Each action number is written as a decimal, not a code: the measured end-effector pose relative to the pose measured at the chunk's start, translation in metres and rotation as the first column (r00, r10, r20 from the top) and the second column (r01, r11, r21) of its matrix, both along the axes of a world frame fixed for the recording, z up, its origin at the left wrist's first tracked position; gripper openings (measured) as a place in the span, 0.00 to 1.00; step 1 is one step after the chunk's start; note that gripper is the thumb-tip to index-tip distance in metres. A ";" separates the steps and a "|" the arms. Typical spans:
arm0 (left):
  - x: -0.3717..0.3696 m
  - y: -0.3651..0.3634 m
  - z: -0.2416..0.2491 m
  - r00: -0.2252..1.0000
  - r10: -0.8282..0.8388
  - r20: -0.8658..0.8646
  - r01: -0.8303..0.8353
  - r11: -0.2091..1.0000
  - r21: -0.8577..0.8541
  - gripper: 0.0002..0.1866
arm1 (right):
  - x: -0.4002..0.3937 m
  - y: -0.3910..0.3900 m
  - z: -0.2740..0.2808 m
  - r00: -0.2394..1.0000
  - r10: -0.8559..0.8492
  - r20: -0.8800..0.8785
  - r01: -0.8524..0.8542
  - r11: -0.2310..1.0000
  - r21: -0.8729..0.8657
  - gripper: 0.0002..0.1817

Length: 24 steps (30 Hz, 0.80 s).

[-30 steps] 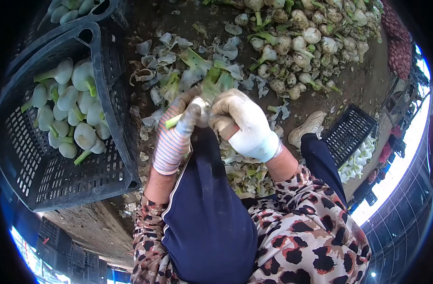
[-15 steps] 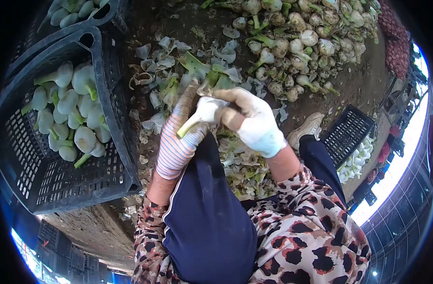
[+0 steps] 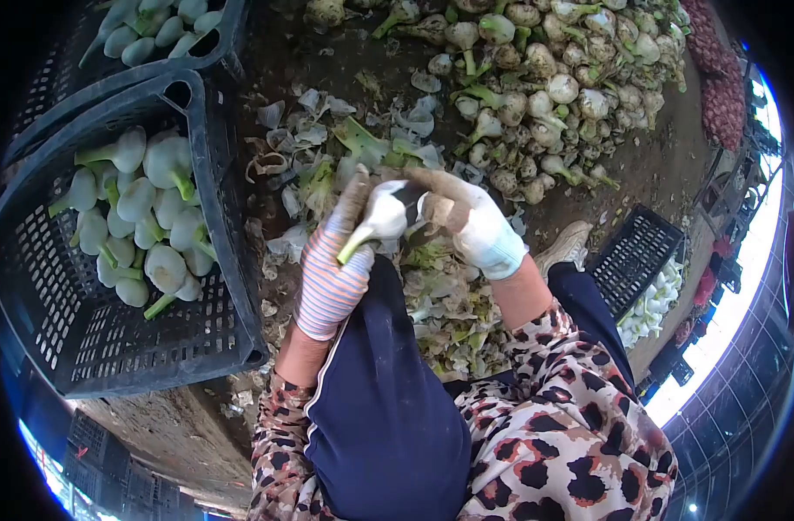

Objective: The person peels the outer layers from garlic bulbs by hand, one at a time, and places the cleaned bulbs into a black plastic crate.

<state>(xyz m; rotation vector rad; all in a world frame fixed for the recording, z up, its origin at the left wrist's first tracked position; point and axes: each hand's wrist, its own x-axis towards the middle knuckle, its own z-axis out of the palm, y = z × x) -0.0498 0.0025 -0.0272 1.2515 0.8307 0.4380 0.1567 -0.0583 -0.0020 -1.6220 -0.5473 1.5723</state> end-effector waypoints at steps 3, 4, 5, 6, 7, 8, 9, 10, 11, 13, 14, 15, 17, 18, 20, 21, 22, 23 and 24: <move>0.003 0.001 0.006 0.983 -0.130 -0.127 0.165 0.933 0.319 0.43 | -0.006 0.010 0.015 0.997 0.062 0.041 -0.065 0.996 0.068 0.27; 0.012 0.002 0.009 0.995 -0.061 -0.075 0.085 0.921 0.380 0.43 | -0.010 0.016 0.020 0.995 0.074 0.074 -0.075 0.997 0.013 0.24; 0.016 -0.001 0.008 0.995 -0.061 -0.073 0.084 0.920 0.383 0.43 | -0.013 0.020 0.021 0.991 0.087 0.106 -0.083 0.996 -0.040 0.21; 0.018 -0.005 0.004 0.994 0.108 0.017 -0.109 0.994 0.030 0.43 | -0.017 0.016 0.012 0.980 0.034 0.196 -0.052 0.995 0.088 0.16; 0.018 -0.007 0.002 0.955 0.296 0.038 -0.266 0.903 -0.338 0.44 | -0.021 0.014 0.008 0.980 0.035 0.195 -0.053 0.995 0.090 0.16; 0.017 -0.006 0.001 0.923 0.371 0.102 -0.259 0.795 -0.548 0.44 | -0.027 0.010 0.006 0.983 -0.081 0.164 0.064 0.993 0.102 0.16; 0.012 -0.005 0.003 0.923 0.372 0.097 -0.262 0.794 -0.549 0.44 | -0.031 0.007 0.003 0.972 -0.195 0.132 0.181 0.977 0.109 0.15; 0.006 -0.004 0.009 0.965 0.245 0.093 -0.162 0.838 -0.520 0.44 | -0.033 0.005 0.001 0.970 -0.225 0.095 0.214 0.970 0.115 0.15; 0.005 0.000 0.015 0.990 0.113 0.087 -0.056 0.869 -0.491 0.44 | -0.035 0.005 0.001 0.969 -0.226 0.097 0.215 0.970 0.114 0.15; 0.010 0.003 0.021 0.993 0.103 0.063 -0.067 0.903 -0.425 0.42 | -0.037 0.007 0.003 0.980 -0.171 0.097 0.157 0.979 0.133 0.15; 0.010 0.003 0.020 0.987 0.152 0.042 -0.120 0.894 -0.431 0.39 | -0.033 0.012 0.009 0.987 -0.121 0.101 0.117 0.992 0.047 0.14; 0.011 0.004 0.020 0.979 0.203 0.025 -0.172 0.884 -0.434 0.37 | -0.027 0.016 0.007 0.987 -0.122 0.107 0.116 0.991 0.059 0.14; 0.008 0.018 0.042 0.952 0.290 0.101 -0.201 0.836 -0.511 0.35 | -0.005 0.028 -0.011 0.945 -0.299 0.133 0.299 0.954 0.022 0.21; 0.013 0.024 0.065 0.875 0.430 0.221 -0.248 0.791 -0.560 0.39 | 0.012 0.027 -0.044 0.809 -0.084 0.582 0.007 0.991 0.133 0.30; 0.014 0.055 0.088 0.648 0.475 0.595 -0.208 0.862 -0.462 0.45 | 0.025 0.044 -0.059 0.470 0.135 0.872 -0.365 0.930 0.052 0.35; 0.014 0.083 0.092 0.364 0.441 0.820 0.005 0.880 -0.475 0.48 | 0.026 0.054 -0.064 0.238 0.188 0.953 -0.476 0.878 -0.054 0.35; 0.006 0.098 0.110 0.388 0.403 0.829 -0.070 0.909 -0.410 0.50 | 0.030 0.073 -0.060 0.420 0.201 0.885 -0.448 0.894 0.010 0.34; 0.008 0.095 0.126 0.392 0.478 0.786 -0.274 0.876 -0.396 0.46 | 0.033 0.097 -0.054 0.588 0.209 0.781 -0.409 0.910 0.065 0.33; 0.009 0.094 0.129 0.520 0.551 0.653 -0.435 0.828 -0.353 0.44 | 0.032 0.122 -0.053 0.596 0.187 0.781 -0.363 0.930 0.054 0.29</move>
